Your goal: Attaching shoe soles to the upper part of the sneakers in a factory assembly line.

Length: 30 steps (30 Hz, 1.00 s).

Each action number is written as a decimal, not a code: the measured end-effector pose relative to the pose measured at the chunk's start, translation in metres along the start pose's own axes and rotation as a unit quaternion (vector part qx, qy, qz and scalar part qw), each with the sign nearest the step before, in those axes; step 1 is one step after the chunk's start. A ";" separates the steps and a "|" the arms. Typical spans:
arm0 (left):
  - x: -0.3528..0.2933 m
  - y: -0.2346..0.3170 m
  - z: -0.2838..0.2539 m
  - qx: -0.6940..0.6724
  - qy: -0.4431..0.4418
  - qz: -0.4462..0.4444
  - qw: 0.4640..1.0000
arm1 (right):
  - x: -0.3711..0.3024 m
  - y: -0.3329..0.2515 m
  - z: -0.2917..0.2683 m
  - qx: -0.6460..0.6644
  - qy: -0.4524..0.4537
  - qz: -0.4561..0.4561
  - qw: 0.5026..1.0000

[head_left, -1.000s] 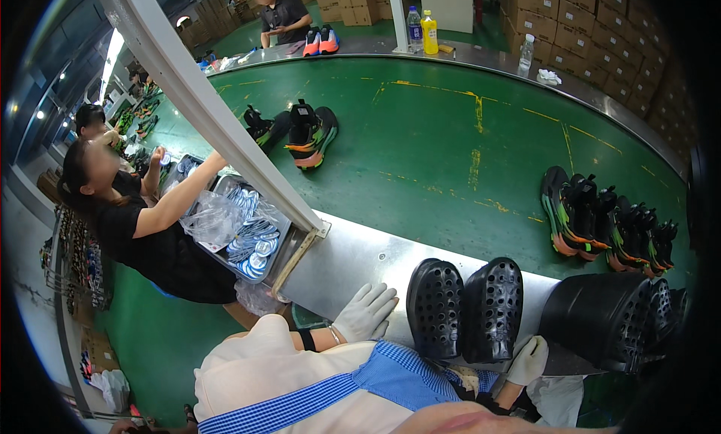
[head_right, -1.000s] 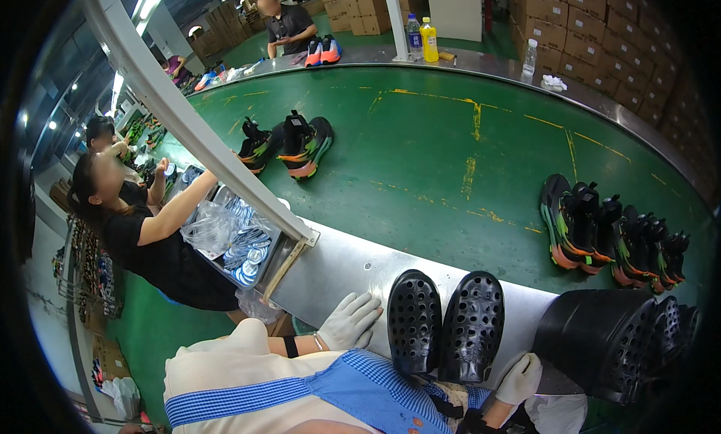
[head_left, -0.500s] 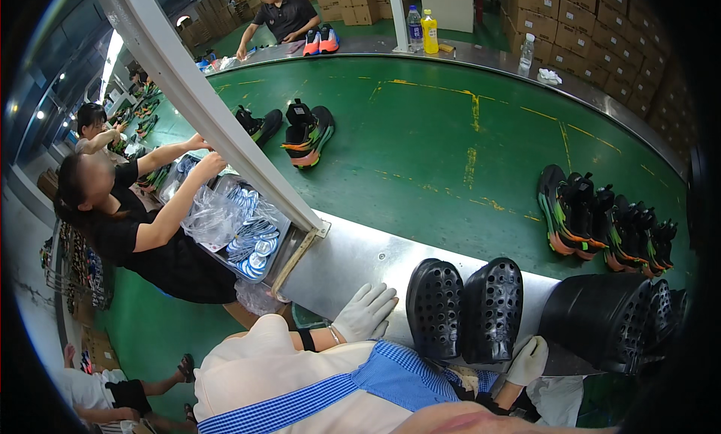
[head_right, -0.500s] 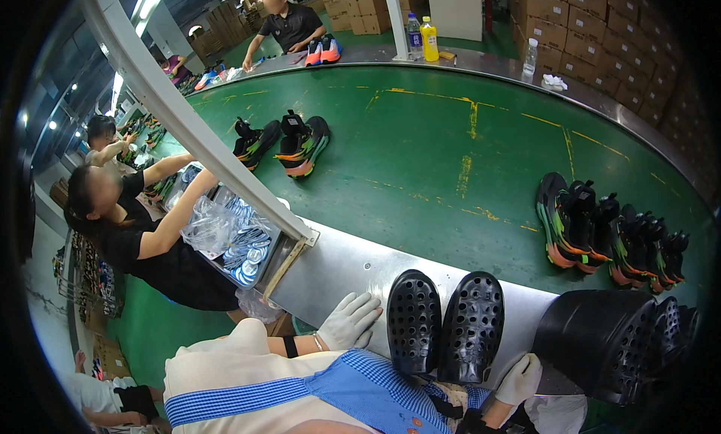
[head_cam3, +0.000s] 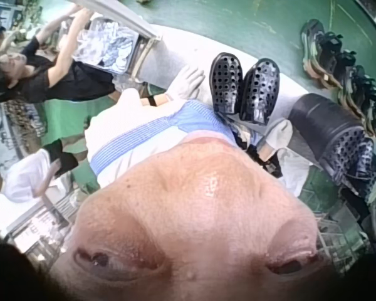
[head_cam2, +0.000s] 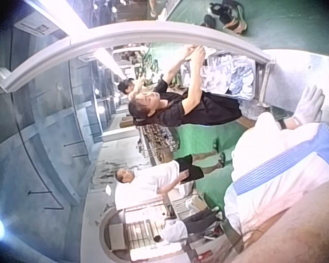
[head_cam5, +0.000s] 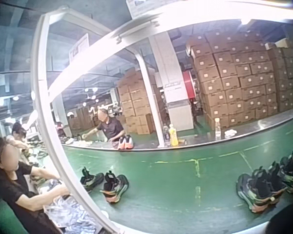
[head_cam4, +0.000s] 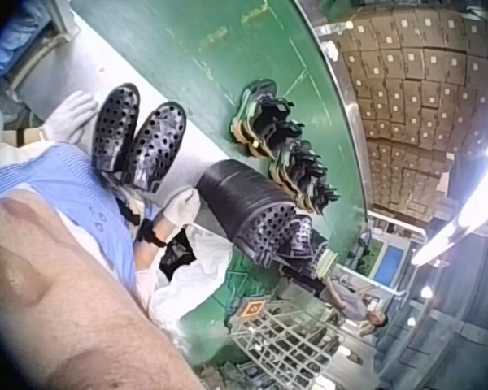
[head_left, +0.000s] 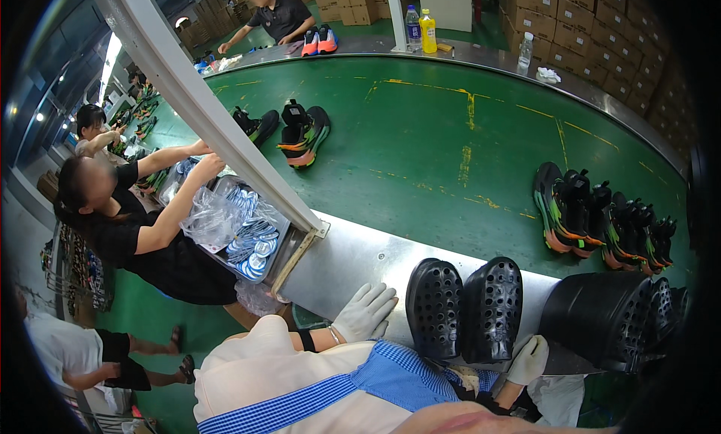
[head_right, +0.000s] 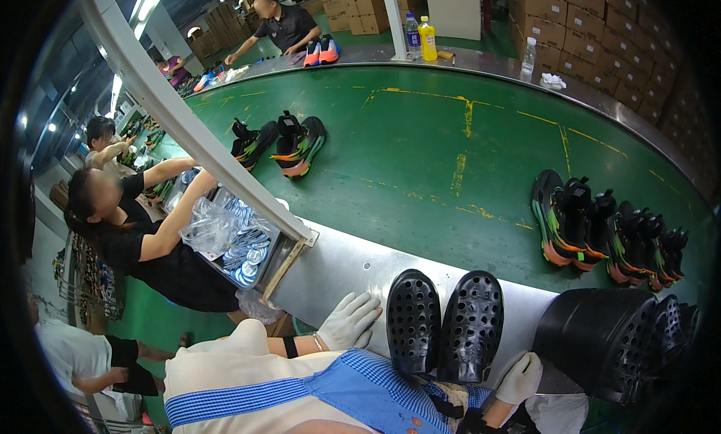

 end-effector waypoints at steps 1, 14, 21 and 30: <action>0.000 0.000 0.000 0.000 0.003 0.000 1.000 | 0.000 0.000 0.000 0.003 0.000 0.000 1.000; 0.001 0.006 -0.001 -0.011 0.003 0.001 1.000 | 0.001 0.003 -0.005 -0.006 -0.001 0.008 1.000; 0.004 0.009 -0.001 -0.011 0.011 0.001 1.000 | 0.002 0.006 -0.007 -0.007 0.010 0.005 1.000; 0.009 0.018 0.000 -0.006 0.011 0.002 1.000 | 0.007 0.017 -0.011 0.005 0.004 0.015 1.000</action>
Point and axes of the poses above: each hand's wrist, its own x-axis towards the middle knuckle, its own z-axis out of the palm, y = z × x, the point moved 2 cm from there along x, towards the middle knuckle, and after that the axes turned 10 degrees about x, right-handed, at the moved point
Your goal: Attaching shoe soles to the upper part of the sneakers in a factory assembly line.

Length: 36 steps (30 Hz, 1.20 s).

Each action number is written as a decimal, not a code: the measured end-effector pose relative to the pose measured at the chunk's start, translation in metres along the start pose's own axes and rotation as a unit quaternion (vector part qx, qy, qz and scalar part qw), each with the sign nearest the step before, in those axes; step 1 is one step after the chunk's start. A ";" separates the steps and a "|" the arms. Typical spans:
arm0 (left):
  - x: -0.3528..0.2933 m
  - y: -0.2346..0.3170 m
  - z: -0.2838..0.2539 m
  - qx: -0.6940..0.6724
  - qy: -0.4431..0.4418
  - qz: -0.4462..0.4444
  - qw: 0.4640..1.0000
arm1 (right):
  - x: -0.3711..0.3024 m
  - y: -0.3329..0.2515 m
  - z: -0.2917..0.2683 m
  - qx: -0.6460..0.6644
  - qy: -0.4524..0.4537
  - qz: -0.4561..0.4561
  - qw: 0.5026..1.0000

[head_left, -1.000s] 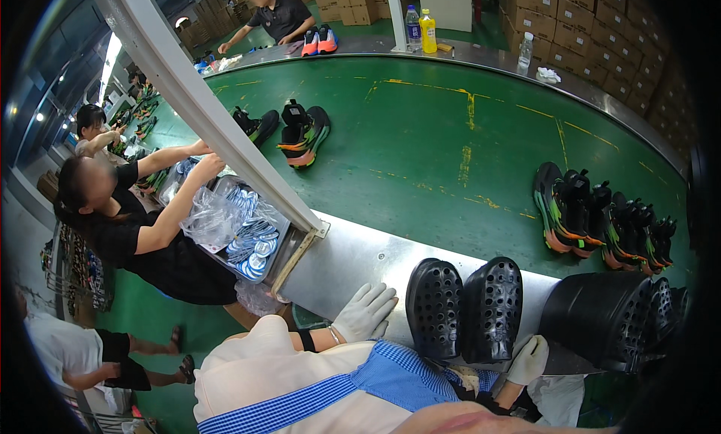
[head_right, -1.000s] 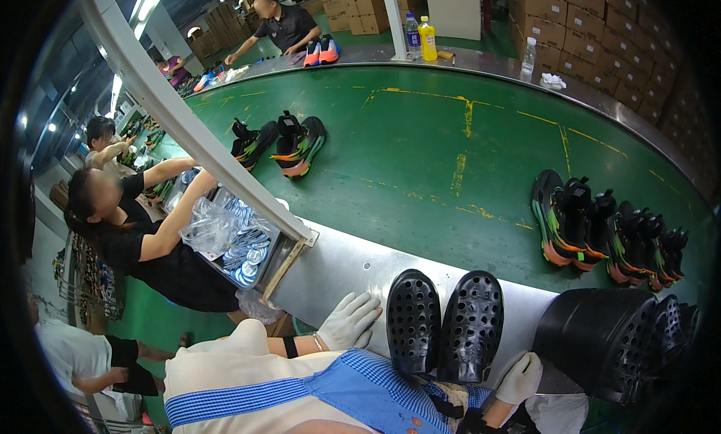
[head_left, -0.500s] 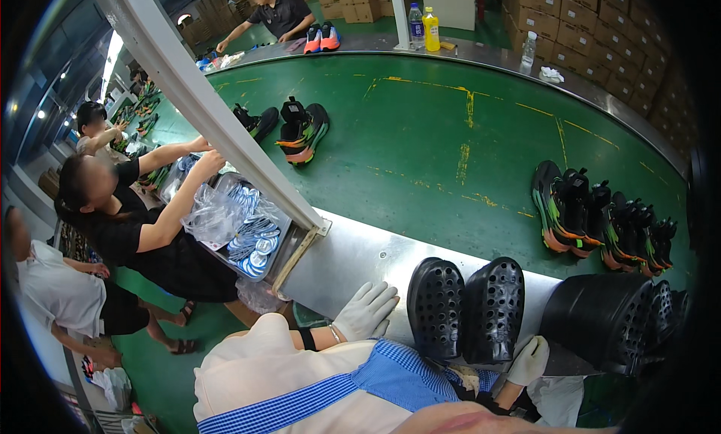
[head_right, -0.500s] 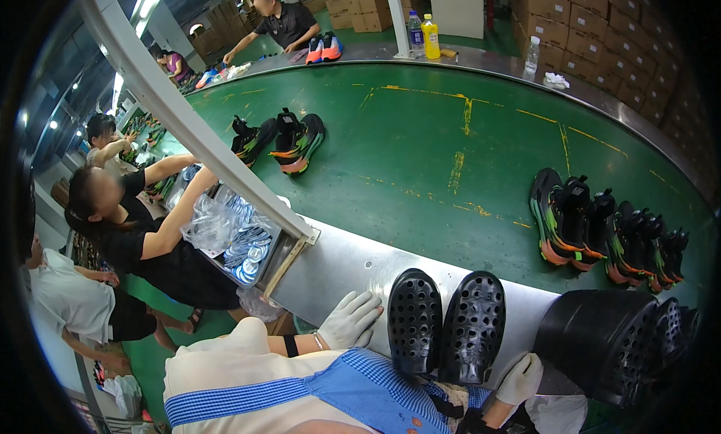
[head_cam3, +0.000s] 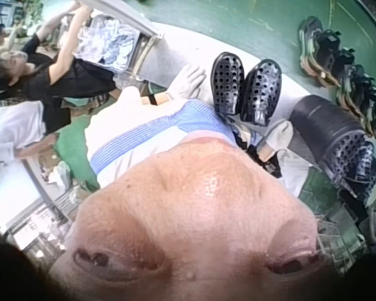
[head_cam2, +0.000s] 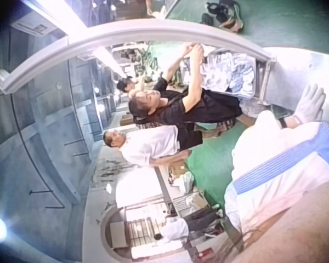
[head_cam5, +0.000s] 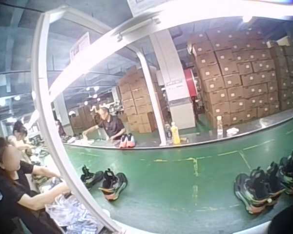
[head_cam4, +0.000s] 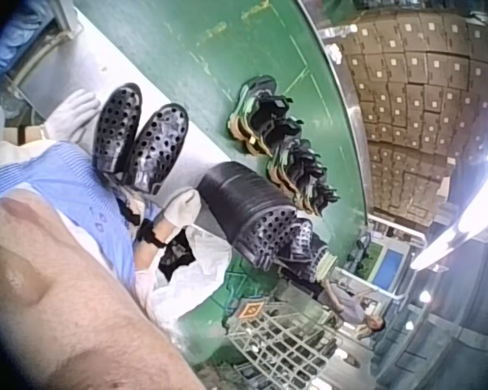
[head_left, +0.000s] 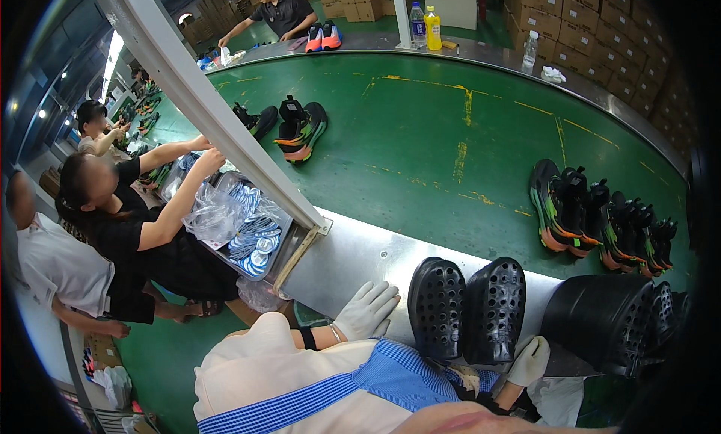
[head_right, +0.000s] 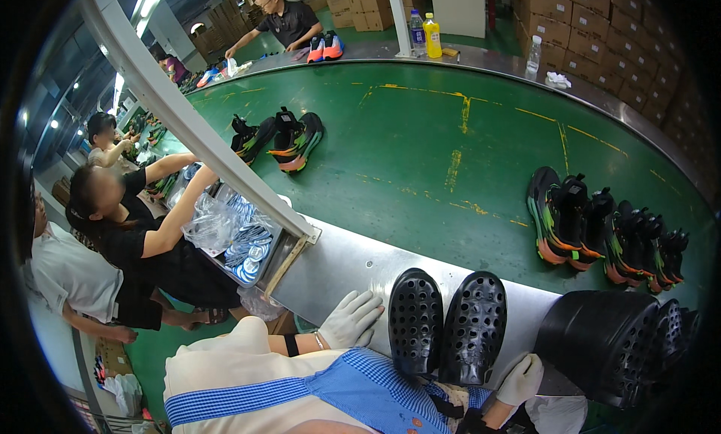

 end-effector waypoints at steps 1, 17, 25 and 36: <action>0.001 0.002 0.000 0.000 0.002 0.000 1.000 | 0.001 0.003 -0.001 -0.003 -0.001 0.003 1.000; 0.005 0.017 -0.002 0.003 -0.012 -0.002 1.000 | 0.013 0.013 -0.007 -0.008 -0.021 0.017 1.000; -0.011 -0.011 0.002 0.016 -0.039 0.013 0.999 | -0.013 0.029 0.012 0.023 -0.032 0.027 0.999; -0.017 -0.004 0.005 0.034 0.011 0.017 0.999 | -0.010 0.063 0.006 0.001 -0.078 0.017 0.997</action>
Point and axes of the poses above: each hand's wrist, its own x-axis towards the middle knuckle, its own z-axis out of the palm, y = z × x, the point moved 2 cm from there along x, towards the middle knuckle, and after that the axes turned 10 degrees about x, right-handed, at the moved point
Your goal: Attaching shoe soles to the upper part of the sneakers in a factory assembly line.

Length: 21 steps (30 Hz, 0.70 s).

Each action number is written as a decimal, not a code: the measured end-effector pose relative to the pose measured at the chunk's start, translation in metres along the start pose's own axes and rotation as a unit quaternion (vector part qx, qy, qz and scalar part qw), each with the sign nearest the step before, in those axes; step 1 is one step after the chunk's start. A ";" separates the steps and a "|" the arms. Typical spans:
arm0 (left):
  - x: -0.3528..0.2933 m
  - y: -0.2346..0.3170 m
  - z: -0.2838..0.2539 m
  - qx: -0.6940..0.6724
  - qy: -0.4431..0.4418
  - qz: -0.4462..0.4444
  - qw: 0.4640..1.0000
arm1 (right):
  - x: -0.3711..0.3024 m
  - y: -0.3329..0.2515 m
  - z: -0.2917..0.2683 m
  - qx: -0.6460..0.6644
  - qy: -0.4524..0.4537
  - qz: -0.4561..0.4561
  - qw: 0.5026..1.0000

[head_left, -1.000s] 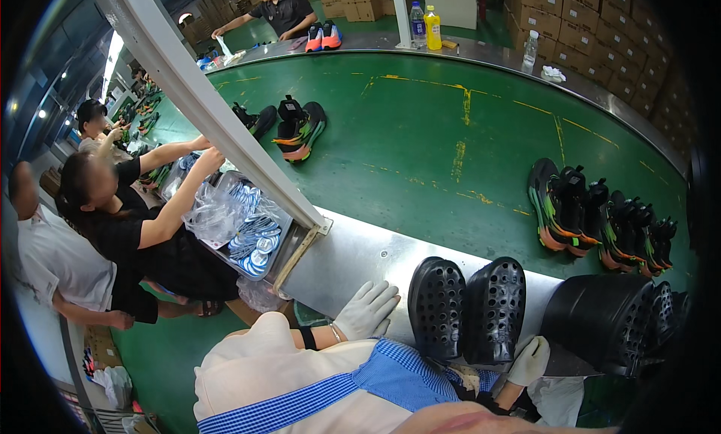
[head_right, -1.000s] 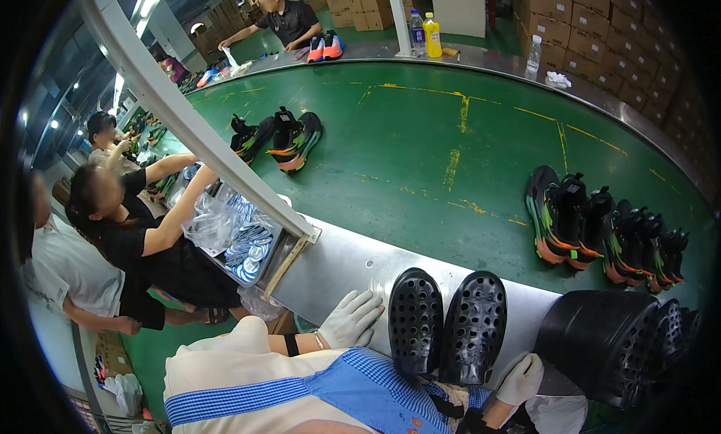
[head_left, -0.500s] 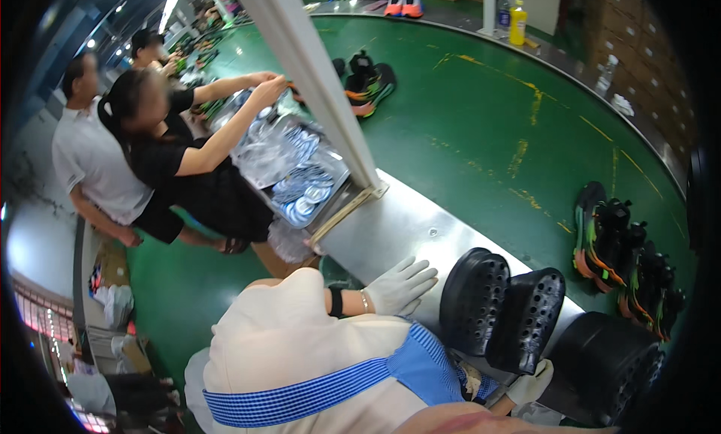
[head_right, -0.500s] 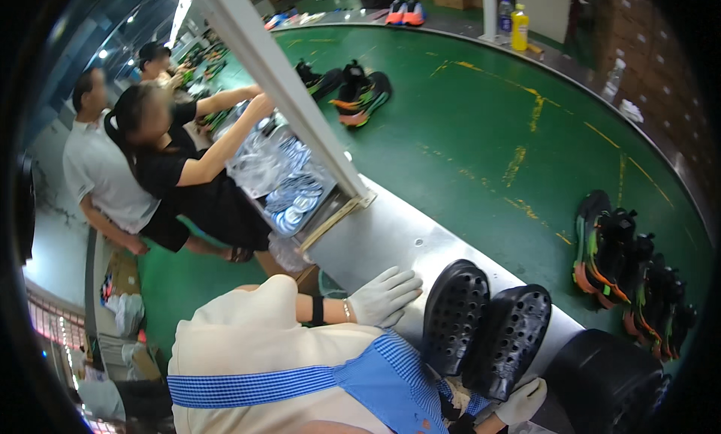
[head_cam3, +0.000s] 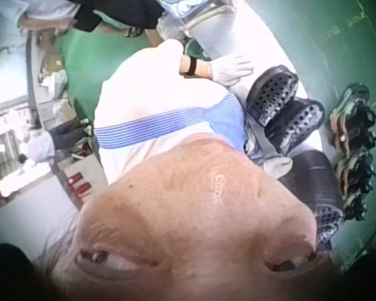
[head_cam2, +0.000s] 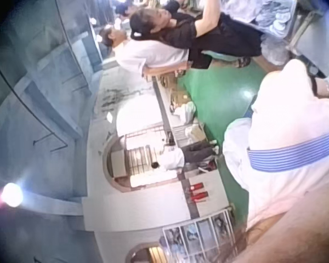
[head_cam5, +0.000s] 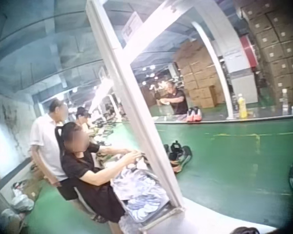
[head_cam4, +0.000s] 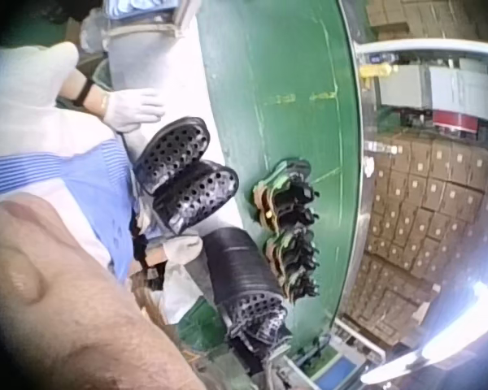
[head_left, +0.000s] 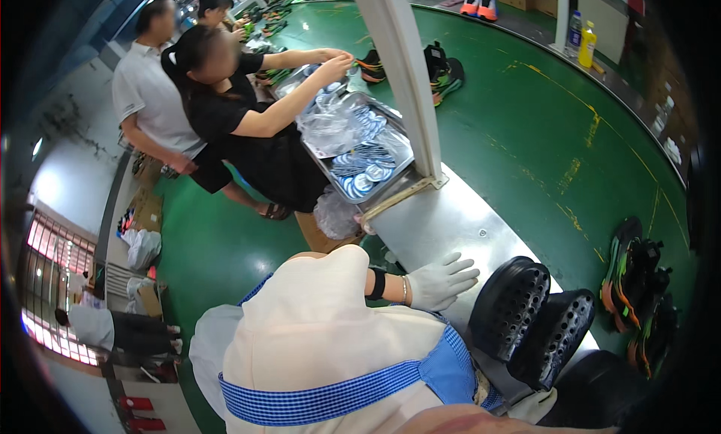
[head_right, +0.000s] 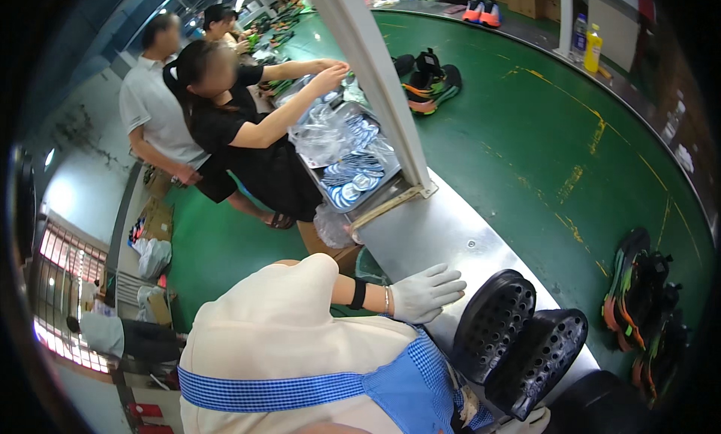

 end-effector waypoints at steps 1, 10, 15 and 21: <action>0.000 0.001 -0.001 -0.007 0.005 0.001 1.000 | 0.001 0.007 0.002 0.010 0.017 -0.005 1.000; 0.007 0.009 -0.012 -0.001 0.003 -0.002 1.000 | 0.004 -0.027 -0.013 0.085 -0.018 0.034 0.996; 0.021 0.013 -0.016 -0.017 -0.029 -0.002 0.999 | -0.003 -0.039 -0.018 0.050 0.022 -0.002 0.999; 0.032 0.011 -0.014 -0.040 -0.003 -0.031 0.999 | -0.002 -0.043 0.000 0.105 0.091 -0.014 0.990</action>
Point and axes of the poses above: each hand's wrist, its own x-axis towards the middle knuckle, its own z-axis out of the palm, y = z × x, the point moved 2 cm from there along x, towards the middle knuckle, and after that the axes turned 10 degrees about x, right-handed, at the moved point
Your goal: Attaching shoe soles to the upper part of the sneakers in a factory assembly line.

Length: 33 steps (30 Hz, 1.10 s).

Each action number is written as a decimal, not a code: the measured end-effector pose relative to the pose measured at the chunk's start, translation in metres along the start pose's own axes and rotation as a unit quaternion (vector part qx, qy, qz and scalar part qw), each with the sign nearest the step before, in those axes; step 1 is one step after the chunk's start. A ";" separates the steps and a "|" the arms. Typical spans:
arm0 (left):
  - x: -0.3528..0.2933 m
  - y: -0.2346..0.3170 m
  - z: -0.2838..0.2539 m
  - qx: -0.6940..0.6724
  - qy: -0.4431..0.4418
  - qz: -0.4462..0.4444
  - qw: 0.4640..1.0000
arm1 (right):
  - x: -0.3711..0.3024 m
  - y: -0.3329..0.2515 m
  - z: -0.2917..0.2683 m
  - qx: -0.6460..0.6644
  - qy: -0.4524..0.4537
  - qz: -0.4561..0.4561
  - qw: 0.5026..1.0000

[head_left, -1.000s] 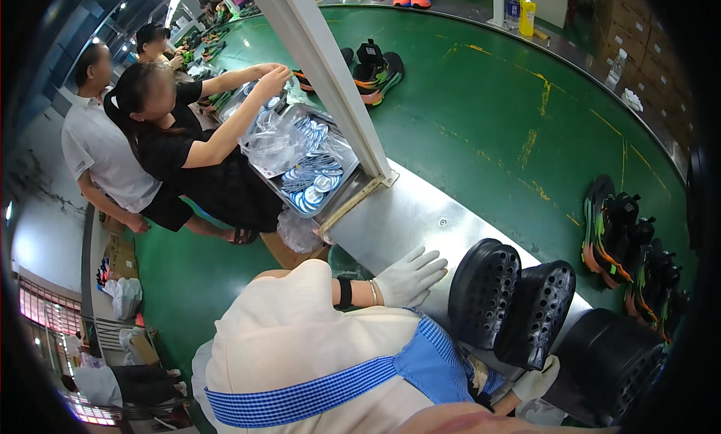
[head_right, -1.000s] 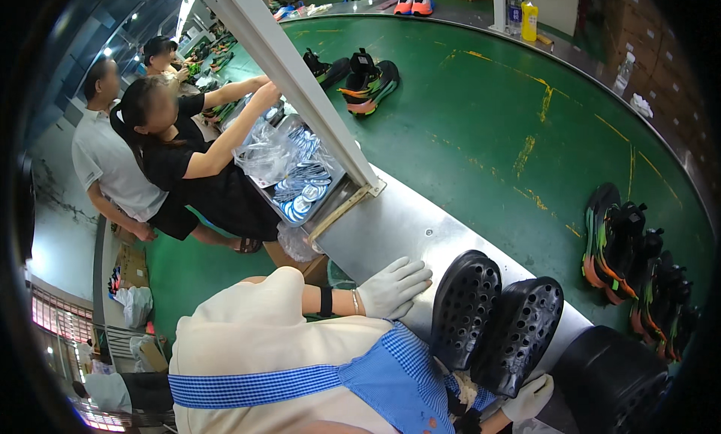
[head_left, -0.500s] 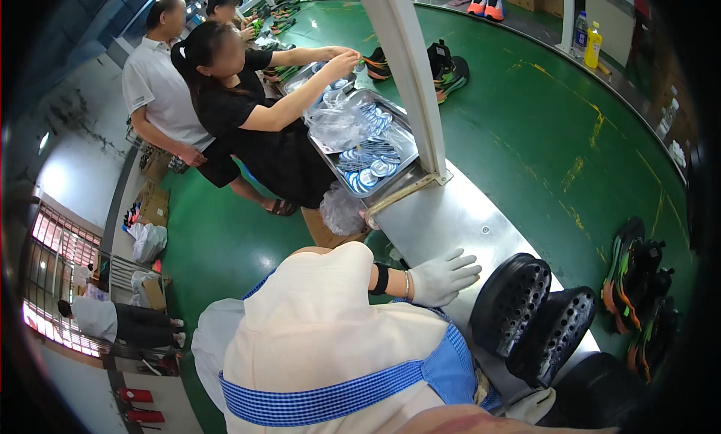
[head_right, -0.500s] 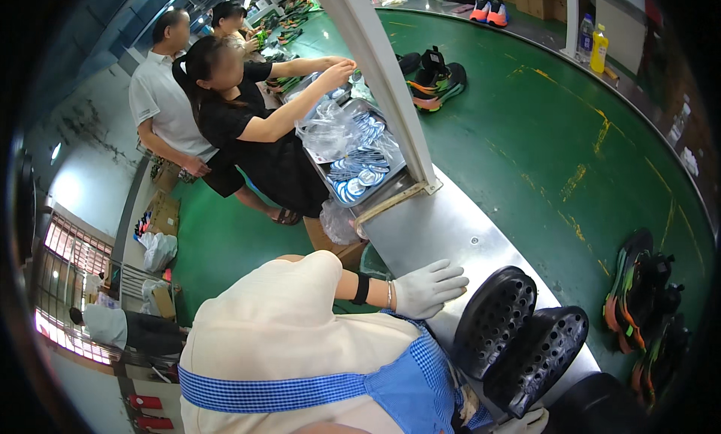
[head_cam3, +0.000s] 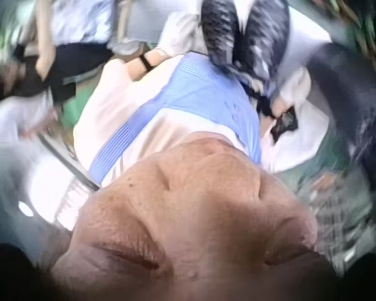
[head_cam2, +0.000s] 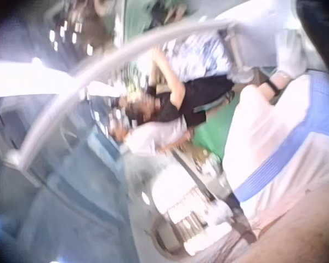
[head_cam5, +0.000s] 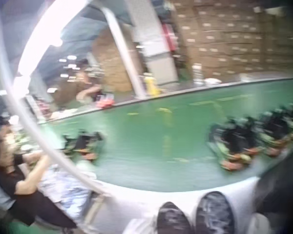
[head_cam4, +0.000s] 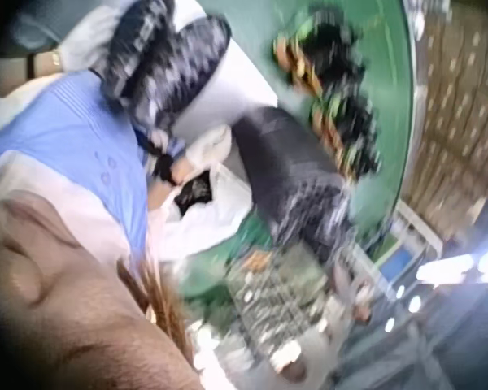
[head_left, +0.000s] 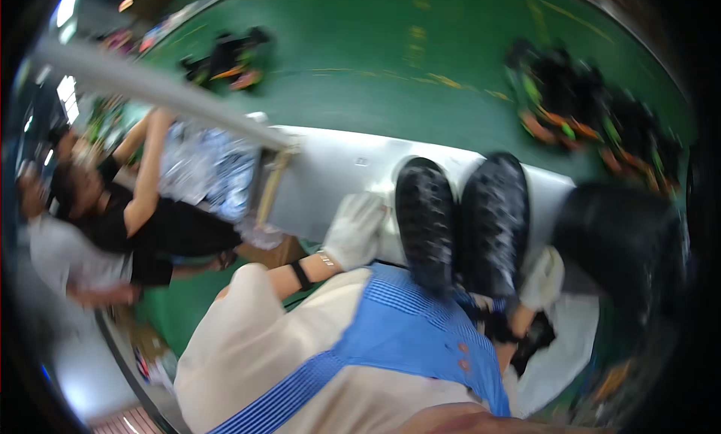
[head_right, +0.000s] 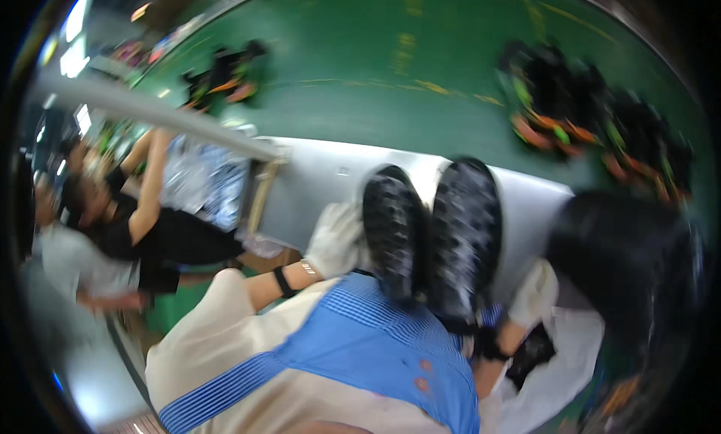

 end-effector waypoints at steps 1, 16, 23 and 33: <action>0.000 -0.008 0.013 0.005 -0.036 0.010 0.999 | 0.003 -0.037 0.003 -0.053 -0.015 0.022 0.998; -0.013 0.001 0.028 -0.007 -0.043 0.020 0.999 | 0.005 -0.033 -0.018 -0.146 0.033 -0.003 0.989; -0.022 -0.008 0.028 0.014 -0.045 0.028 0.998 | 0.006 -0.041 -0.005 -0.131 0.037 -0.020 0.991; 0.050 -0.007 0.012 -0.721 -0.071 -0.208 0.658 | 0.003 -0.045 -0.013 -0.133 0.027 0.028 0.990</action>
Point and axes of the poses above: each hand's wrist, its own x-axis towards the middle knuckle, its own z-axis out of the palm, y = z × x, the point moved 2 cm from there along x, towards the middle knuckle, and after that the axes turned 10 degrees about x, right-handed, at the moved point
